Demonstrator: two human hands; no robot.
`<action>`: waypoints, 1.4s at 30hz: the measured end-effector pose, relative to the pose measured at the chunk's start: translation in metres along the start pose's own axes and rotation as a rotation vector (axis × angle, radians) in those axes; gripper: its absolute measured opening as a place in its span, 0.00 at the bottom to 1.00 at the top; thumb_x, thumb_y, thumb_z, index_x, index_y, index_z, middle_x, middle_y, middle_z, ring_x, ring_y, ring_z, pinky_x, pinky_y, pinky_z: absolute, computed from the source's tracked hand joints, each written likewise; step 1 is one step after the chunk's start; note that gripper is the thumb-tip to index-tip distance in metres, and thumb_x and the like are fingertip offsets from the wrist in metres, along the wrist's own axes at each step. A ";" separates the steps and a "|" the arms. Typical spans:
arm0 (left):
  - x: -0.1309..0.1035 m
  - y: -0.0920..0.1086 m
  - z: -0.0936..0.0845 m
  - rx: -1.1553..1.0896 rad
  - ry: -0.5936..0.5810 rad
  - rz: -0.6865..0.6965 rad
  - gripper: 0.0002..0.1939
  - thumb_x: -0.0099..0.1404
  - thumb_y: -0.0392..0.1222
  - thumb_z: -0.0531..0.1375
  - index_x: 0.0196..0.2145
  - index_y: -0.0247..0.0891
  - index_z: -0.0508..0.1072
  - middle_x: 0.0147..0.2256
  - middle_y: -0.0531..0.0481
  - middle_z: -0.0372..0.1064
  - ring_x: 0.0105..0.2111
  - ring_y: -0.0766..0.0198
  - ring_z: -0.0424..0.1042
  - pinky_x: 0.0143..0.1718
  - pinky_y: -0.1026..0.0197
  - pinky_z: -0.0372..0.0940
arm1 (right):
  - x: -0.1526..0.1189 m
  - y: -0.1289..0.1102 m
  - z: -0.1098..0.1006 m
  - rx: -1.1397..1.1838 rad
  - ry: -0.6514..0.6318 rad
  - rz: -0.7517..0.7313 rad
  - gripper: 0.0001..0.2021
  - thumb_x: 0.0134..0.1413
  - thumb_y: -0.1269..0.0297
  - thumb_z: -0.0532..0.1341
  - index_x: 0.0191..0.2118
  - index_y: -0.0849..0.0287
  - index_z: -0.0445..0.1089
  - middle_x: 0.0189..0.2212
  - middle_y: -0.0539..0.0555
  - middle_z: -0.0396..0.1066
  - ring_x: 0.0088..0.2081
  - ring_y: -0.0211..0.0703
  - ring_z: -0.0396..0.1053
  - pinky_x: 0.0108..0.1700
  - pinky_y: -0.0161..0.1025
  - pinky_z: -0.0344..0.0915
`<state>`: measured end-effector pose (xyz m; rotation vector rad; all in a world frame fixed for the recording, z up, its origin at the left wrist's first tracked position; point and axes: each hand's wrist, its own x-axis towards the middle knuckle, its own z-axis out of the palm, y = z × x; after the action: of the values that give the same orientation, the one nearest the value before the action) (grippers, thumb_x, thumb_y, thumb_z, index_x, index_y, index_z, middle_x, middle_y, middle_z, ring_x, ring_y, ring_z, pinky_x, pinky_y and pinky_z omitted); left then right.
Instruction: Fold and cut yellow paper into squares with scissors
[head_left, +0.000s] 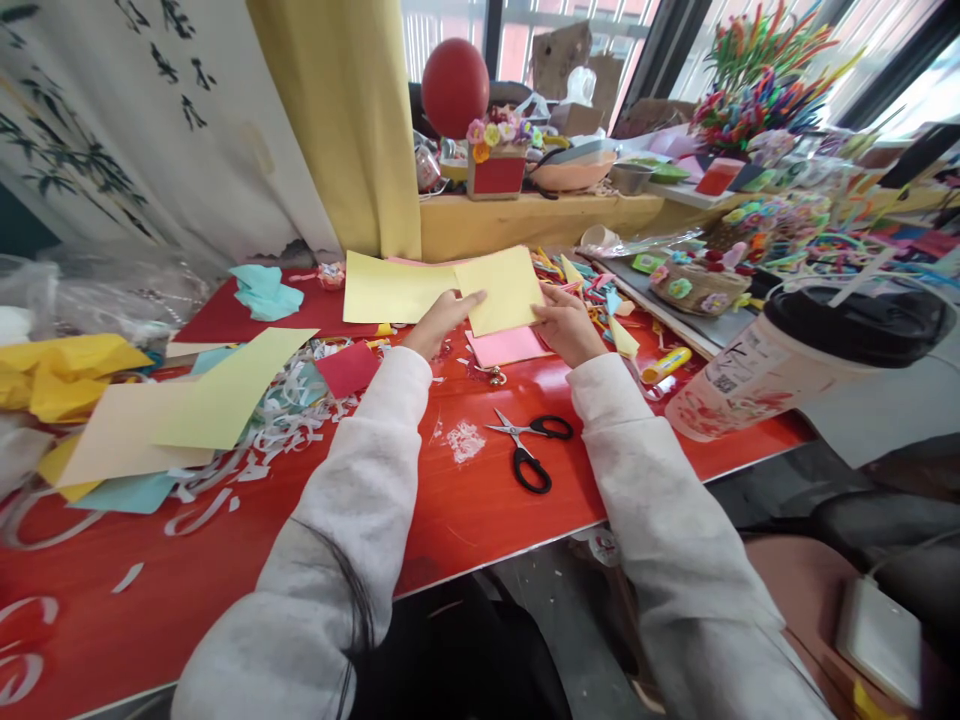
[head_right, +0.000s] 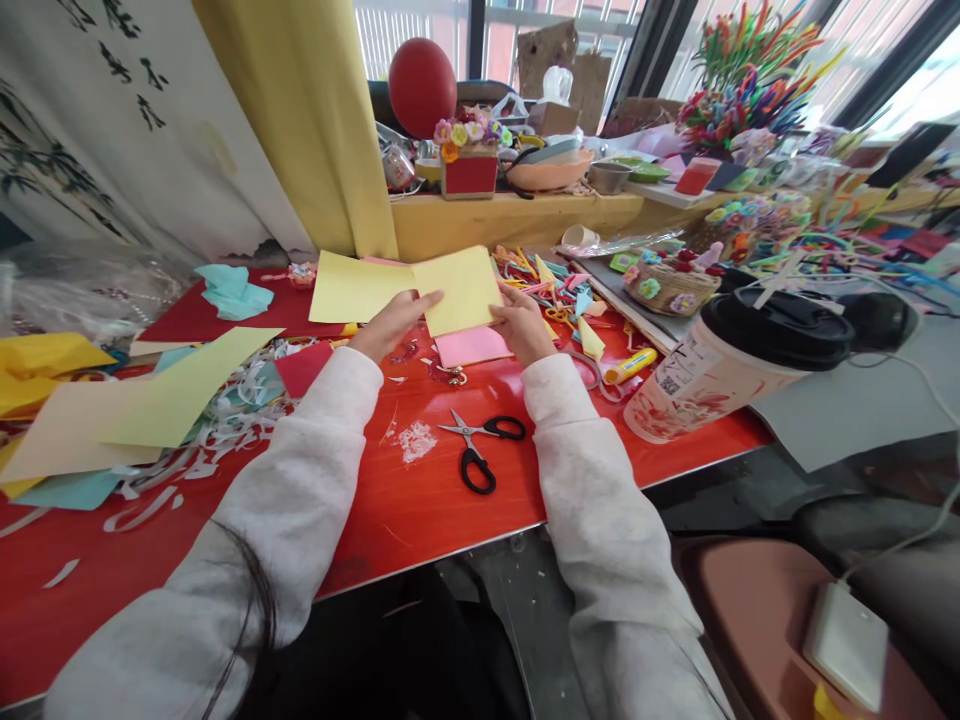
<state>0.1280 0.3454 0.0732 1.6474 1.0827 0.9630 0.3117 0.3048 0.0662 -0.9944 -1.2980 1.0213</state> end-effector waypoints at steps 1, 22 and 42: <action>0.000 0.002 0.002 -0.060 -0.004 0.058 0.18 0.62 0.45 0.55 0.47 0.32 0.68 0.45 0.42 0.71 0.47 0.58 0.70 0.48 0.57 0.62 | 0.002 0.002 0.000 -0.038 -0.003 -0.061 0.23 0.46 0.75 0.52 0.52 0.60 0.59 0.50 0.58 0.68 0.48 0.46 0.68 0.51 0.48 0.65; 0.000 -0.029 0.032 -0.306 0.095 0.151 0.23 0.52 0.28 0.55 0.45 0.36 0.55 0.48 0.44 0.63 0.49 0.59 0.64 0.52 0.56 0.59 | 0.012 0.044 -0.002 -0.518 0.073 -0.110 0.28 0.47 0.75 0.54 0.56 0.65 0.47 0.53 0.66 0.60 0.54 0.46 0.61 0.55 0.44 0.60; 0.011 -0.023 0.030 -0.158 0.096 0.092 0.26 0.52 0.31 0.58 0.49 0.34 0.58 0.47 0.44 0.67 0.47 0.58 0.68 0.50 0.55 0.61 | 0.002 0.021 -0.002 -0.663 0.148 -0.127 0.24 0.49 0.74 0.50 0.55 0.62 0.57 0.52 0.60 0.66 0.52 0.51 0.63 0.54 0.48 0.59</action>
<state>0.1535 0.3520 0.0438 1.5461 0.9747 1.1683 0.3132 0.3122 0.0461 -1.4261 -1.5876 0.4011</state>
